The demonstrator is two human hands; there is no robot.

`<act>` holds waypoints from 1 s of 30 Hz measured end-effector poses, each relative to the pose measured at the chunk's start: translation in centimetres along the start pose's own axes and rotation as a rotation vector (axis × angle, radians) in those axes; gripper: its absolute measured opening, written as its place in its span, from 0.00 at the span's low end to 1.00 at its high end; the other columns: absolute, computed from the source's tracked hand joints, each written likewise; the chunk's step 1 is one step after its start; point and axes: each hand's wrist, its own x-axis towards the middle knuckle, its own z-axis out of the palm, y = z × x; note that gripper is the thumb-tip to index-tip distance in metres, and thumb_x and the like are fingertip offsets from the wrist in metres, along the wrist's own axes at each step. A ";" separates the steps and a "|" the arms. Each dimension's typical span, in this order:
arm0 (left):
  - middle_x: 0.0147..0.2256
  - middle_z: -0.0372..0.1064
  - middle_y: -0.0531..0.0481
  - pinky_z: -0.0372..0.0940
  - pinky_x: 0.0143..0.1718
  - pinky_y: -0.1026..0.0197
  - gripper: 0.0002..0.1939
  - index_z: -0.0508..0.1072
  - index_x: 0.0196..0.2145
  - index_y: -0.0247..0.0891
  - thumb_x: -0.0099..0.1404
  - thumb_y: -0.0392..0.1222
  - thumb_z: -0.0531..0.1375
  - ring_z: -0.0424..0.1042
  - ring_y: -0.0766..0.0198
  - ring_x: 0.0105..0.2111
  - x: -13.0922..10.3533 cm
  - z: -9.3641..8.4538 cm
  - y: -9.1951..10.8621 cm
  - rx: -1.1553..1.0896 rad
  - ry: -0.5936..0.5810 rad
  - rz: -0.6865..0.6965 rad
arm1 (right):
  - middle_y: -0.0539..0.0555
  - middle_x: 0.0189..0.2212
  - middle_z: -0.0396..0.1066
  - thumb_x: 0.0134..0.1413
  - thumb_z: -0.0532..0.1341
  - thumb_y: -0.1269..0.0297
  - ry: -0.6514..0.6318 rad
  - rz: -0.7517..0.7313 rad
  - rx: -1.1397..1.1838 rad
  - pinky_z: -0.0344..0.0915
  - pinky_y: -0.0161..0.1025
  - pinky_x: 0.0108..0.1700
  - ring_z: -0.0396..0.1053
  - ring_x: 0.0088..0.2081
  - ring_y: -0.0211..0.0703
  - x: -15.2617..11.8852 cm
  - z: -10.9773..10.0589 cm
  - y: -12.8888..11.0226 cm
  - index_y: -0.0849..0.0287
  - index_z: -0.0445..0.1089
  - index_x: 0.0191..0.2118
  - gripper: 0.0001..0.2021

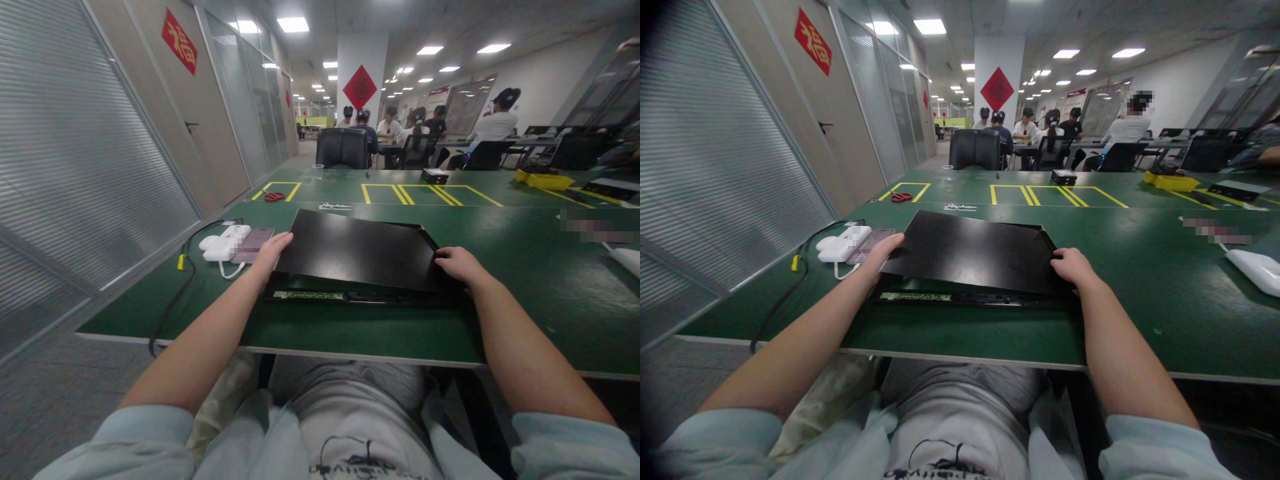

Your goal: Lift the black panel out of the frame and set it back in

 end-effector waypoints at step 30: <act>0.42 0.83 0.42 0.74 0.51 0.45 0.24 0.83 0.42 0.37 0.45 0.45 0.73 0.80 0.42 0.48 -0.2 -0.5 -0.3 -0.064 -0.149 -0.017 | 0.65 0.53 0.77 0.56 0.62 0.67 0.022 -0.005 0.041 0.70 0.49 0.58 0.75 0.55 0.59 0.1 0.1 0.1 0.63 0.79 0.55 0.22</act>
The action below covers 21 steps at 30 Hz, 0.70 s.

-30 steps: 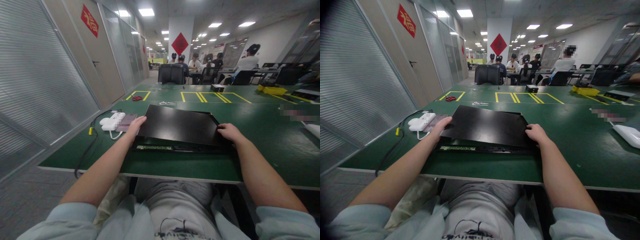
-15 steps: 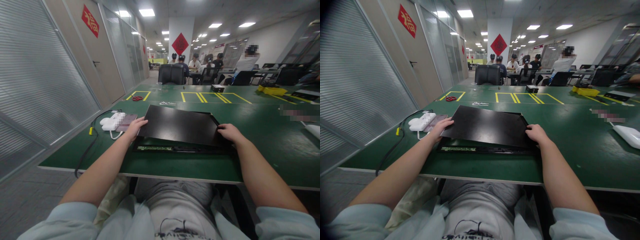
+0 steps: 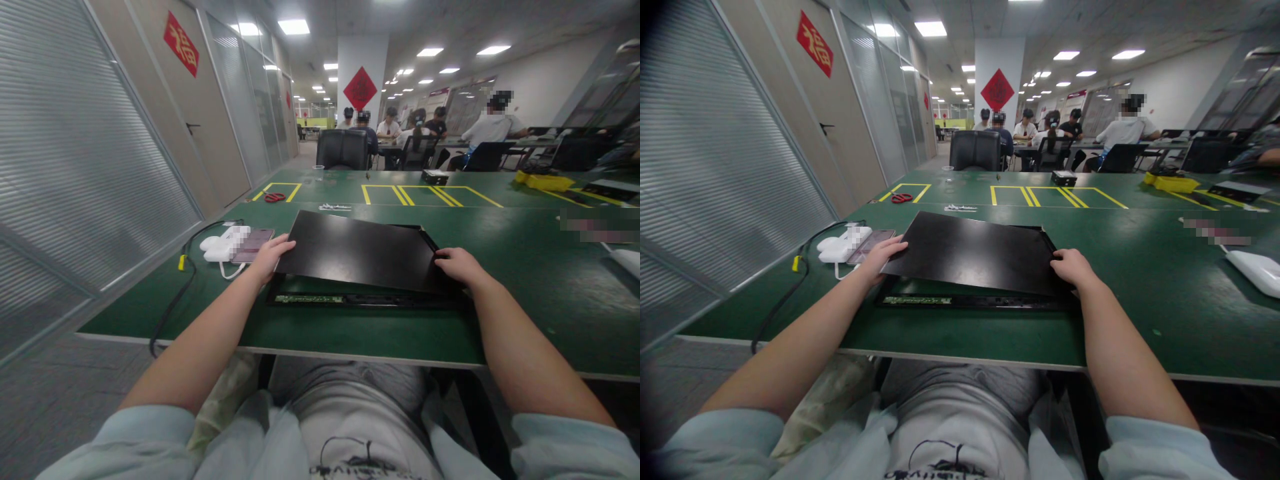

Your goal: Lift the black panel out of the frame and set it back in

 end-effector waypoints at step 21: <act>0.69 0.61 0.41 0.53 0.70 0.46 0.23 0.86 0.42 0.39 0.51 0.53 0.72 0.48 0.39 0.73 0.2 -0.5 -0.1 0.137 -0.014 0.321 | 0.67 0.52 0.77 0.58 0.63 0.54 0.115 0.133 0.239 0.68 0.52 0.57 0.74 0.54 0.61 0.3 -0.1 0.1 0.65 0.72 0.61 0.28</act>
